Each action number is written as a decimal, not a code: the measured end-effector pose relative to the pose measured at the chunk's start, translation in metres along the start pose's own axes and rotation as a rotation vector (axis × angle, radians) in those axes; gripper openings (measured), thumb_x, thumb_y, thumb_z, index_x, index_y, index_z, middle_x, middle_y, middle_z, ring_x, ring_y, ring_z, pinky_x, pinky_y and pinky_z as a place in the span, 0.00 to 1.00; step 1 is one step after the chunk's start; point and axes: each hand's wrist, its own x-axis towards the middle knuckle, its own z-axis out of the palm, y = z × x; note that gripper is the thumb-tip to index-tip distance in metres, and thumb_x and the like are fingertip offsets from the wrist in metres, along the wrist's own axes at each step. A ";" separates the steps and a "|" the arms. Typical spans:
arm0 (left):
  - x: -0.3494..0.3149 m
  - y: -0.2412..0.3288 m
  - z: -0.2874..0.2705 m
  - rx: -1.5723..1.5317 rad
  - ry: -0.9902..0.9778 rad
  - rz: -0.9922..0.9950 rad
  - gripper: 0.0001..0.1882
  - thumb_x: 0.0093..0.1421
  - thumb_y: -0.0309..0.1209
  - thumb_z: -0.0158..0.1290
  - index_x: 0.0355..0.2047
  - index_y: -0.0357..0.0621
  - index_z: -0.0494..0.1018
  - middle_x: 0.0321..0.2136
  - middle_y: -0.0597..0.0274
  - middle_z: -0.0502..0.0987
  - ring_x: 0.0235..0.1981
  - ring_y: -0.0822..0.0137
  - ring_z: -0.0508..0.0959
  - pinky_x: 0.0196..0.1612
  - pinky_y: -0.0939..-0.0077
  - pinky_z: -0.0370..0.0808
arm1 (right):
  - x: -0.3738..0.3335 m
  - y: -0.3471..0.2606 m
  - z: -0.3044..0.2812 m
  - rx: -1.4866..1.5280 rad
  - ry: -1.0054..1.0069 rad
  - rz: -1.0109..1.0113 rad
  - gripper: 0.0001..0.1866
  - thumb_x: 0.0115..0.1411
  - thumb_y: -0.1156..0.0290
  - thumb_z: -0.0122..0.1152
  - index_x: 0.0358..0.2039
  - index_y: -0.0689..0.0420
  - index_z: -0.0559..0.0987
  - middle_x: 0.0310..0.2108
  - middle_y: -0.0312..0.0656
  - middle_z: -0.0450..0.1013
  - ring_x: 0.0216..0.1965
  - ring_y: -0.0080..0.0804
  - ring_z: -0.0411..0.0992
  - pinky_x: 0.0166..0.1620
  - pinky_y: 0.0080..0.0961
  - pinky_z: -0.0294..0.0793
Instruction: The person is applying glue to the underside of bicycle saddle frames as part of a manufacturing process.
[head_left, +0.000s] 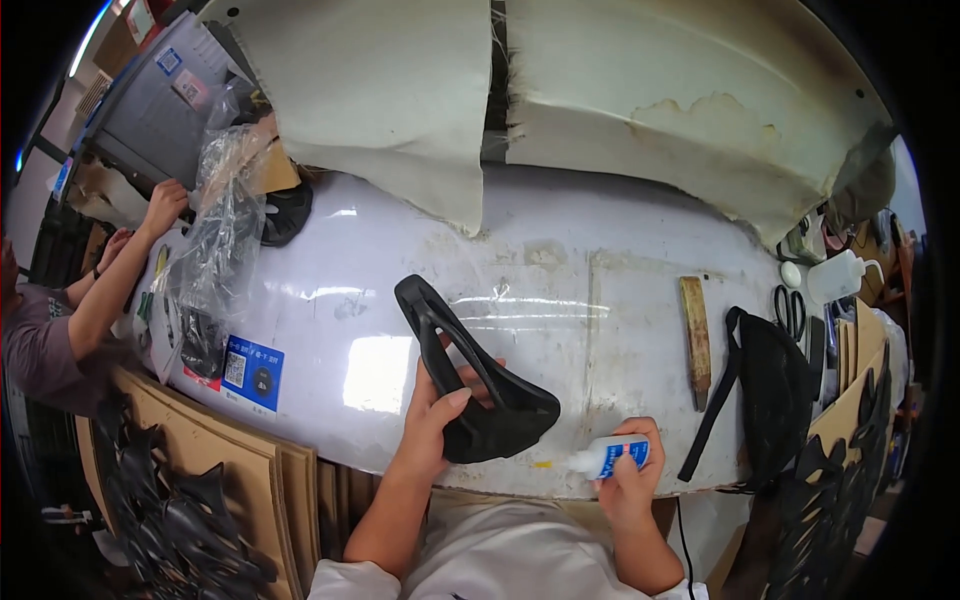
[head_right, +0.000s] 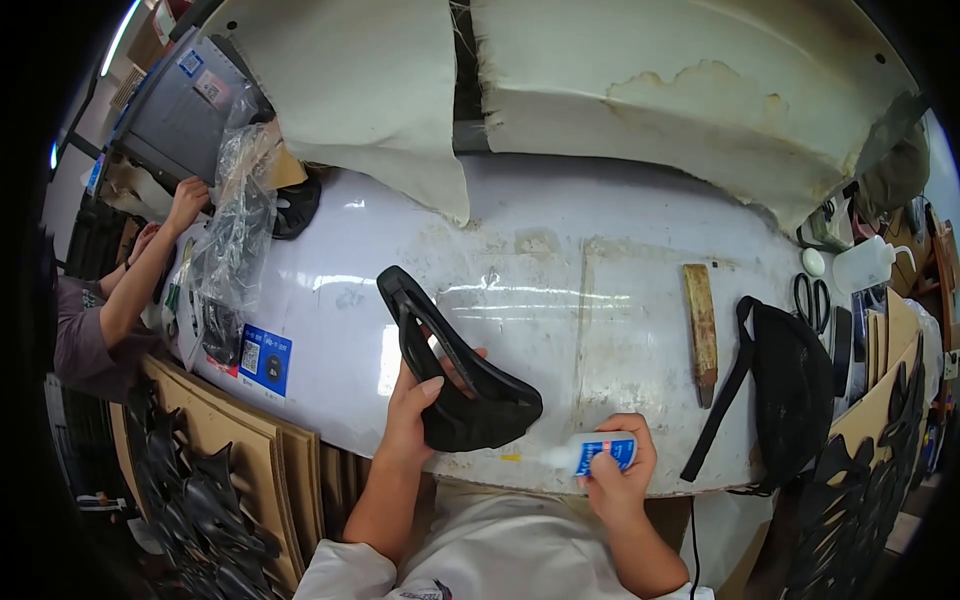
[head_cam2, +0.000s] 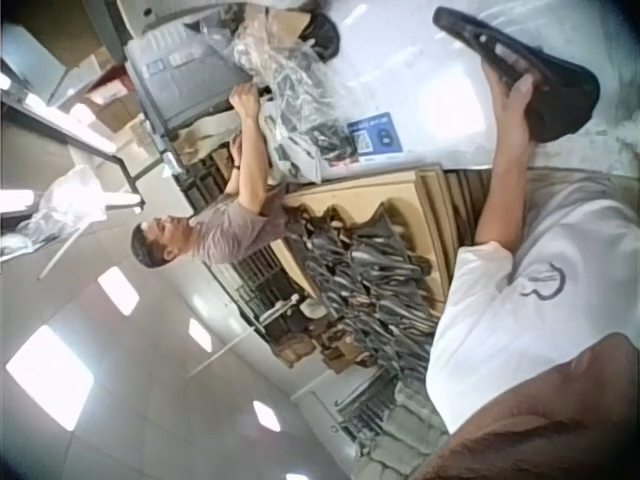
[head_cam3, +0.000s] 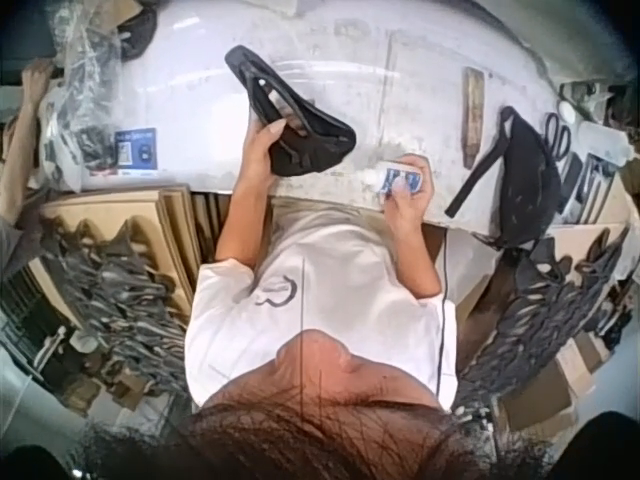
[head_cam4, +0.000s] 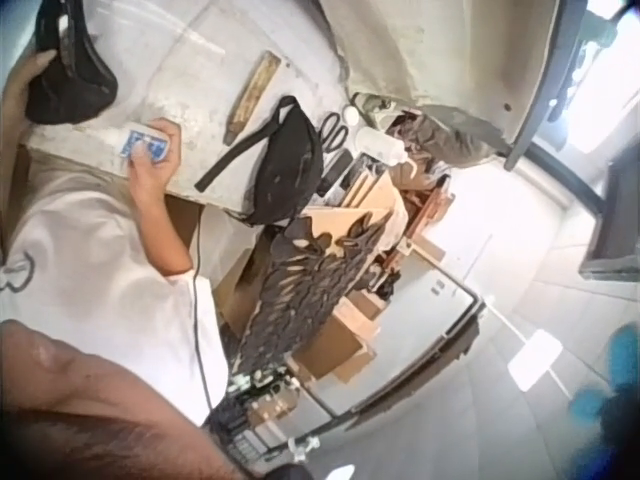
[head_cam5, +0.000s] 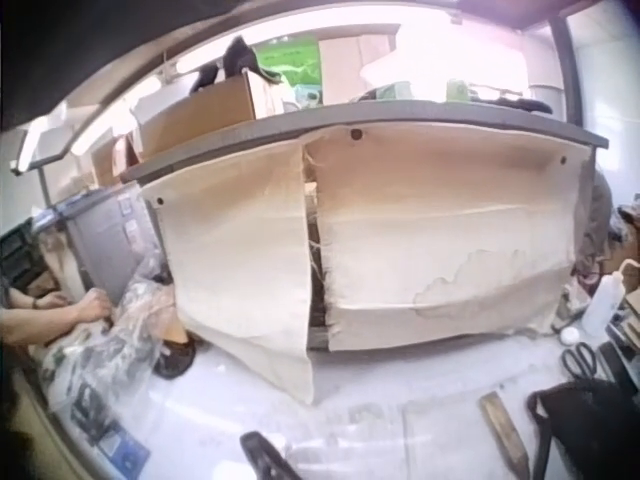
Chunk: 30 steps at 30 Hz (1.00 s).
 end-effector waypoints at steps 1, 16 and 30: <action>-0.001 -0.002 -0.003 -0.002 0.005 -0.008 0.46 0.59 0.36 0.53 0.72 0.48 0.42 0.55 0.32 0.70 0.53 0.53 0.76 0.53 0.65 0.74 | -0.001 0.001 0.003 -0.002 0.006 0.007 0.18 0.57 0.72 0.67 0.43 0.61 0.68 0.28 0.41 0.73 0.20 0.22 0.71 0.23 0.21 0.74; 0.002 -0.003 -0.006 -0.026 -0.039 0.026 0.46 0.61 0.38 0.55 0.72 0.45 0.40 0.57 0.40 0.69 0.62 0.47 0.69 0.56 0.61 0.73 | 0.004 0.012 0.025 -0.687 -0.045 -0.191 0.18 0.51 0.74 0.75 0.38 0.61 0.73 0.28 0.35 0.75 0.28 0.15 0.70 0.31 0.15 0.71; 0.002 -0.008 -0.015 -0.070 -0.077 0.056 0.46 0.63 0.36 0.54 0.72 0.47 0.37 0.57 0.35 0.71 0.55 0.51 0.76 0.58 0.58 0.72 | 0.011 0.002 0.031 -0.762 -0.118 -0.207 0.19 0.50 0.75 0.75 0.38 0.61 0.73 0.26 0.36 0.76 0.26 0.16 0.73 0.29 0.15 0.72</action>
